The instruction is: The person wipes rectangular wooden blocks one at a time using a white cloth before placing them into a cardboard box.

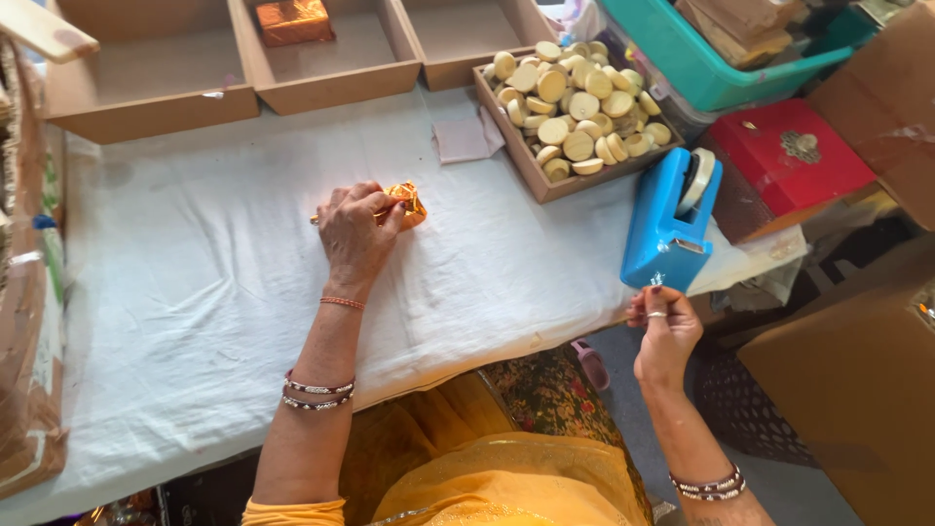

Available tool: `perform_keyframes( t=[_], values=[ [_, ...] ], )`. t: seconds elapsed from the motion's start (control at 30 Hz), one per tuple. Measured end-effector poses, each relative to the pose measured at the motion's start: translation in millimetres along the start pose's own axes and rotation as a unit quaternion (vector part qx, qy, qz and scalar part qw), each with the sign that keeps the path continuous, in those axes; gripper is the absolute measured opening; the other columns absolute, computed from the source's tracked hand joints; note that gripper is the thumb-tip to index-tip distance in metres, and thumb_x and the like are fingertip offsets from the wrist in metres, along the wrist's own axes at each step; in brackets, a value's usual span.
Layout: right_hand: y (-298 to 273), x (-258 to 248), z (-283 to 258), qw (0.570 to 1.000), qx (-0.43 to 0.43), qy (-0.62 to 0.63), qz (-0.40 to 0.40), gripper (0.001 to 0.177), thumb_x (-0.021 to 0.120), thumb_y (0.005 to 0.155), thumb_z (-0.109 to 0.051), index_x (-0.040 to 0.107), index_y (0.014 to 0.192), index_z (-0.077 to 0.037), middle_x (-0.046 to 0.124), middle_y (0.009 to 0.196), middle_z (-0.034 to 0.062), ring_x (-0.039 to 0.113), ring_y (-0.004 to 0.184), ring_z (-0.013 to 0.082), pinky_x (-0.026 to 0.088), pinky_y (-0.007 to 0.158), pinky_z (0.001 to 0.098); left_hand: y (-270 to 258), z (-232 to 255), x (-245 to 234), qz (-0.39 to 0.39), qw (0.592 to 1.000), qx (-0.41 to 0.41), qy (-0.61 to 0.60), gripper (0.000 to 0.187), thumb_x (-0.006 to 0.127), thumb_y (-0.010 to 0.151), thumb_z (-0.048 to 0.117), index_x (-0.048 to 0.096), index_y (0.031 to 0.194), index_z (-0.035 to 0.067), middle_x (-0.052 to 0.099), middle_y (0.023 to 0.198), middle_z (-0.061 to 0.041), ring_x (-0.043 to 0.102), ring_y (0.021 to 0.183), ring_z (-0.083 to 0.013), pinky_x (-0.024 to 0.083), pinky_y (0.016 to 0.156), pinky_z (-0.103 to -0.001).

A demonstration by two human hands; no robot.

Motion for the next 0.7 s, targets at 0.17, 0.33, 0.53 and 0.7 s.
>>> perform_keyframes(
  t=[0.17,0.33,0.53,0.7],
  values=[
    [-10.3,86.6,-3.3,0.985,0.025,0.046,-0.165,0.017,0.068,0.103,-0.023,0.068,0.101,-0.006,0.069,0.086,0.0057,0.065,0.073,0.0134,0.053,0.064,0.0265,1.3,1.3,-2.2,0.009,1.000,0.001,-0.002,0.014,0.080,0.085,0.028,0.082,0.092,0.015,0.074,0.113,0.002,0.061,0.109,-0.0218,0.041,0.096,-0.044],
    [-16.8,223.7,-22.6,0.946,0.065,0.032,-0.316,0.027,0.066,0.102,-0.029,0.070,0.101,-0.002,0.068,0.079,0.0062,0.064,0.069,0.0137,0.052,0.062,0.0268,1.8,4.4,-3.7,0.012,1.000,-0.007,0.004,0.016,0.080,0.083,0.028,0.083,0.091,0.016,0.074,0.113,0.001,0.061,0.109,-0.0217,0.040,0.095,-0.045],
    [-0.8,342.5,23.5,0.922,0.183,-0.035,-0.339,0.025,0.067,0.098,-0.028,0.070,0.092,-0.004,0.069,0.072,0.0026,0.062,0.059,0.0092,0.048,0.051,0.0249,2.8,7.5,-8.0,0.001,1.000,-0.018,0.000,0.016,0.079,0.084,0.028,0.083,0.094,0.017,0.074,0.112,0.002,0.062,0.109,-0.0197,0.041,0.095,-0.044],
    [19.0,372.2,86.5,0.896,0.263,-0.090,-0.347,0.024,0.069,0.098,-0.022,0.066,0.084,-0.003,0.063,0.062,0.0005,0.050,0.045,0.0055,0.035,0.038,0.0216,4.4,6.3,-6.1,-0.012,0.999,-0.031,0.005,0.015,0.079,0.083,0.028,0.083,0.094,0.019,0.074,0.111,0.003,0.063,0.107,-0.0187,0.042,0.094,-0.043]
  ],
)
Point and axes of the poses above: each hand's wrist, its own y-axis towards the middle knuckle, its own x-axis out of the palm, z = x × y, the point moved 8 cm from there along y, towards the middle knuckle
